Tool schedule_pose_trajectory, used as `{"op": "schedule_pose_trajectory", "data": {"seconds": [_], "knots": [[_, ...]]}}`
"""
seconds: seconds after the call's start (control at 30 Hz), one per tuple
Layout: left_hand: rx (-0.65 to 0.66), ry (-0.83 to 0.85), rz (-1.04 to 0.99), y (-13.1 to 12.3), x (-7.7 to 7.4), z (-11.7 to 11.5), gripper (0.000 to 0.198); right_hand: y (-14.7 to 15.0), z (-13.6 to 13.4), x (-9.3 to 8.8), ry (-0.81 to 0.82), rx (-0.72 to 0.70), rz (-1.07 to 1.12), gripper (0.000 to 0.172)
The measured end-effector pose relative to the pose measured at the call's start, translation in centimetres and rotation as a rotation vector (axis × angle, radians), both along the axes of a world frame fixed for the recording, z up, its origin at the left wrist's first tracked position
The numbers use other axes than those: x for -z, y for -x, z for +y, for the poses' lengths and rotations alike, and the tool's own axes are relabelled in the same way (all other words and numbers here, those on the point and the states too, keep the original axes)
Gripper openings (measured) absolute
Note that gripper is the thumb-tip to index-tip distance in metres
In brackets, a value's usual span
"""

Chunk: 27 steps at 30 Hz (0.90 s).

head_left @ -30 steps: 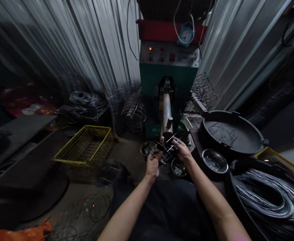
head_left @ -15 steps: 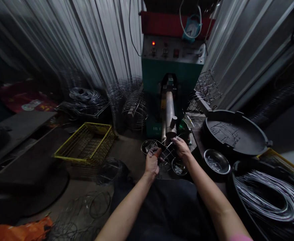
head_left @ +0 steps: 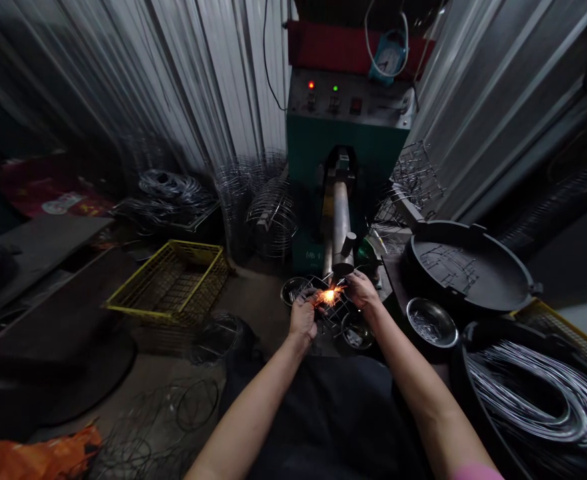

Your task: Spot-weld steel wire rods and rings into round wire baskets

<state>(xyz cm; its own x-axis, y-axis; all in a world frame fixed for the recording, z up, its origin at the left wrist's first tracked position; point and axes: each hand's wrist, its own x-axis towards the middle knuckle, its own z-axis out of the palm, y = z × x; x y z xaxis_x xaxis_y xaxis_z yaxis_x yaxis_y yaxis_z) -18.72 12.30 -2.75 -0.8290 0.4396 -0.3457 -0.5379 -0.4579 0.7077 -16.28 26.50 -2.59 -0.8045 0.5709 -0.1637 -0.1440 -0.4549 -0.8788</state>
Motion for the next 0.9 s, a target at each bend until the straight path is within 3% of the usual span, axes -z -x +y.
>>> {"op": "schedule_pose_trajectory", "data": {"seconds": [0.17,0.37,0.6,0.73,0.83,0.9], "knots": [[0.060,-0.005,-0.016,0.1,0.2,-0.1,0.031,0.0,0.3,0.3,0.008,-0.001,-0.020,0.029],[0.098,-0.067,-0.010,0.0,1.2,-0.6,0.038,-1.3,-0.9,-1.0,-0.093,0.014,0.026,0.030],[0.133,-0.084,-0.053,-3.4,4.3,-6.0,0.045,-6.7,-6.1,0.0,-0.282,-0.049,0.001,0.029],[0.128,-0.126,-0.101,-4.7,6.0,-10.1,0.040,-11.0,-6.8,-0.5,-0.620,-0.212,-0.165,0.021],[0.118,-0.192,-0.091,-5.0,6.3,-12.6,0.034,-13.7,-5.1,-1.8,-0.923,-0.011,-0.205,0.020],[0.135,-0.223,-0.068,-5.3,5.9,-13.8,0.033,-14.7,-3.7,-2.7,-1.047,0.105,-0.180,0.034]]}}
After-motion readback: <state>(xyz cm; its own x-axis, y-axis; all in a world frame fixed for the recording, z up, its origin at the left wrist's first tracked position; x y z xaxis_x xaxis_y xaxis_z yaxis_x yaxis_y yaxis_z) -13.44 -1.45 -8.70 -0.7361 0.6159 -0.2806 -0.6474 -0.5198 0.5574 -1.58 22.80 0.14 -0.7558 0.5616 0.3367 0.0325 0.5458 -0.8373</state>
